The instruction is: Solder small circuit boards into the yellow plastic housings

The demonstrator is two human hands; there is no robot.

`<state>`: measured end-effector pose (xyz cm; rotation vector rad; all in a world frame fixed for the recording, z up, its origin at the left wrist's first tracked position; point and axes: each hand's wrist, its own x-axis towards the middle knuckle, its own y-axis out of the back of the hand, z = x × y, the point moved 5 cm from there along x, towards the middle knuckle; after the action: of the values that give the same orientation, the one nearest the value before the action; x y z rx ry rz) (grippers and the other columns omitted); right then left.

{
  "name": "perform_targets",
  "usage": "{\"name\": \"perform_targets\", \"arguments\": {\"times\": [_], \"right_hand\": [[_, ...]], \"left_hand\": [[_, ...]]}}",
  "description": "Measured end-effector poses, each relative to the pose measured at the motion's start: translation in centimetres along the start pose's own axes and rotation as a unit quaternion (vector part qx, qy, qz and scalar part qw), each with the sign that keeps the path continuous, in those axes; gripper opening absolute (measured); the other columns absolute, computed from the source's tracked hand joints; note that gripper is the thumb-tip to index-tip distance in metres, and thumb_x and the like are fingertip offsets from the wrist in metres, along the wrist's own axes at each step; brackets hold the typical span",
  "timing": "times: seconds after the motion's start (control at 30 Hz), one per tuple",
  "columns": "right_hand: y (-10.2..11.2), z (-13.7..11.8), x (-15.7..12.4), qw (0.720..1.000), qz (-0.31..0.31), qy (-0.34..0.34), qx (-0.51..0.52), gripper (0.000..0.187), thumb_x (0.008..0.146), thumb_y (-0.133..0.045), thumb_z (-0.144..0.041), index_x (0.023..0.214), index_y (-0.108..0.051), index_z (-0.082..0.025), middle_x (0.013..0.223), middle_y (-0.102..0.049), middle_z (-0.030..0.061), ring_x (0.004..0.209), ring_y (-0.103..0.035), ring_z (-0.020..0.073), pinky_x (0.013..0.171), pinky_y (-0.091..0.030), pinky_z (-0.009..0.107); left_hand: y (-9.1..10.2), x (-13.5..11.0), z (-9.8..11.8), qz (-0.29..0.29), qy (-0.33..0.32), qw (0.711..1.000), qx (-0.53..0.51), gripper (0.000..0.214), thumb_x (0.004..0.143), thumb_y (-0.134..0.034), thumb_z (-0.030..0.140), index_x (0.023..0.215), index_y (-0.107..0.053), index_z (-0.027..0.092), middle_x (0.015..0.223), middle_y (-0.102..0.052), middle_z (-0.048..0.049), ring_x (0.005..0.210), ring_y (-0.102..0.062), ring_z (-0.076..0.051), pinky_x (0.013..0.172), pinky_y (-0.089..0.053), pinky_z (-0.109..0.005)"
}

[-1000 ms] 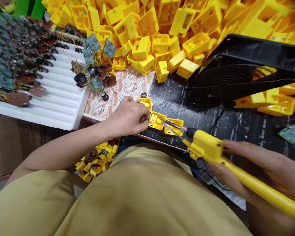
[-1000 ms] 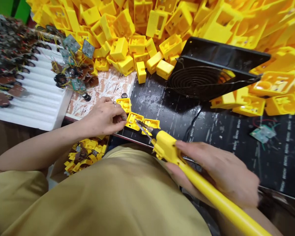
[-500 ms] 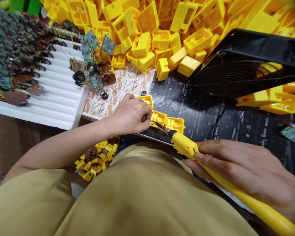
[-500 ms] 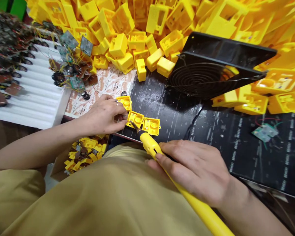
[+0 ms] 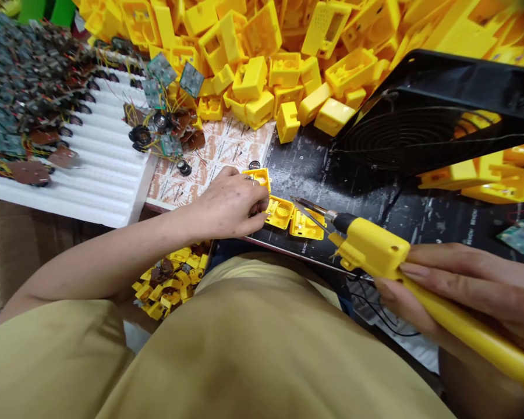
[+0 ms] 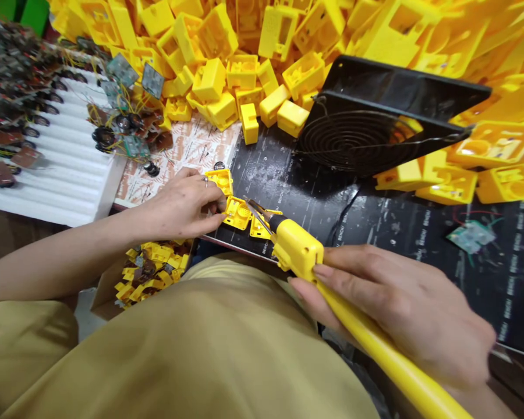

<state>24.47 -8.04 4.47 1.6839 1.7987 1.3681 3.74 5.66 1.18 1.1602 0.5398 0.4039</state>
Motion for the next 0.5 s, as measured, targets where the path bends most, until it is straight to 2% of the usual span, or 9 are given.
{"name": "perform_targets", "arguments": {"times": [0.1,0.17,0.3,0.4,0.5], "right_hand": [[-0.3,0.8,-0.4,0.998,0.027,-0.028,0.039,0.040,0.085,-0.068,-0.034,0.124,-0.055,-0.036,0.087,-0.071,-0.0010,0.060,-0.068,0.0189,0.046,-0.058,0.028],[-0.8,1.2,-0.6,0.999,0.032,-0.028,0.027,0.050,0.085,-0.068,-0.038,0.131,-0.050,-0.039,0.091,-0.072,-0.0017,0.060,-0.068,0.0199,0.046,-0.059,0.030],[-1.2,1.6,-0.7,0.998,0.042,-0.042,-0.026,0.048,0.088,-0.065,-0.041,0.133,-0.050,-0.036,0.095,-0.072,0.0004,0.062,-0.069,0.0222,0.046,-0.058,0.032],[-1.3,0.9,-0.5,0.998,0.043,-0.025,-0.032,0.047,0.089,-0.064,-0.038,0.133,-0.051,-0.034,0.095,-0.073,0.0008,0.060,-0.069,0.0205,0.046,-0.056,0.030],[-1.3,0.3,-0.6,0.997,0.045,-0.061,-0.025,0.043,0.091,-0.062,-0.034,0.132,-0.053,-0.032,0.097,-0.073,0.0021,0.070,-0.071,0.0215,0.057,-0.057,0.031]], "left_hand": [[0.0,-0.6,-0.2,0.010,-0.030,0.999,-0.032,0.021,0.090,-0.048,0.030,0.090,-0.064,0.016,0.082,-0.069,-0.0037,0.078,-0.059,-0.018,0.084,-0.039,-0.035],[-0.1,-0.9,-0.6,0.031,-0.032,0.998,-0.039,0.024,0.094,-0.043,0.026,0.091,-0.064,0.016,0.083,-0.069,-0.0047,0.080,-0.060,-0.018,0.084,-0.040,-0.034],[-0.5,-1.3,-1.1,0.089,-0.049,0.995,-0.021,0.027,0.096,-0.042,0.024,0.095,-0.069,0.018,0.090,-0.072,-0.0053,0.084,-0.062,-0.018,0.092,-0.039,-0.038],[-0.6,-1.5,-0.8,0.122,-0.068,0.990,0.027,0.027,0.096,-0.045,0.024,0.100,-0.072,0.020,0.098,-0.071,-0.0071,0.092,-0.062,-0.021,0.092,-0.038,-0.039],[-0.7,-1.7,-0.6,0.144,-0.074,0.985,0.065,0.028,0.093,-0.046,0.017,0.100,-0.073,0.021,0.094,-0.071,-0.0067,0.089,-0.061,-0.021,0.090,-0.038,-0.040]]}}
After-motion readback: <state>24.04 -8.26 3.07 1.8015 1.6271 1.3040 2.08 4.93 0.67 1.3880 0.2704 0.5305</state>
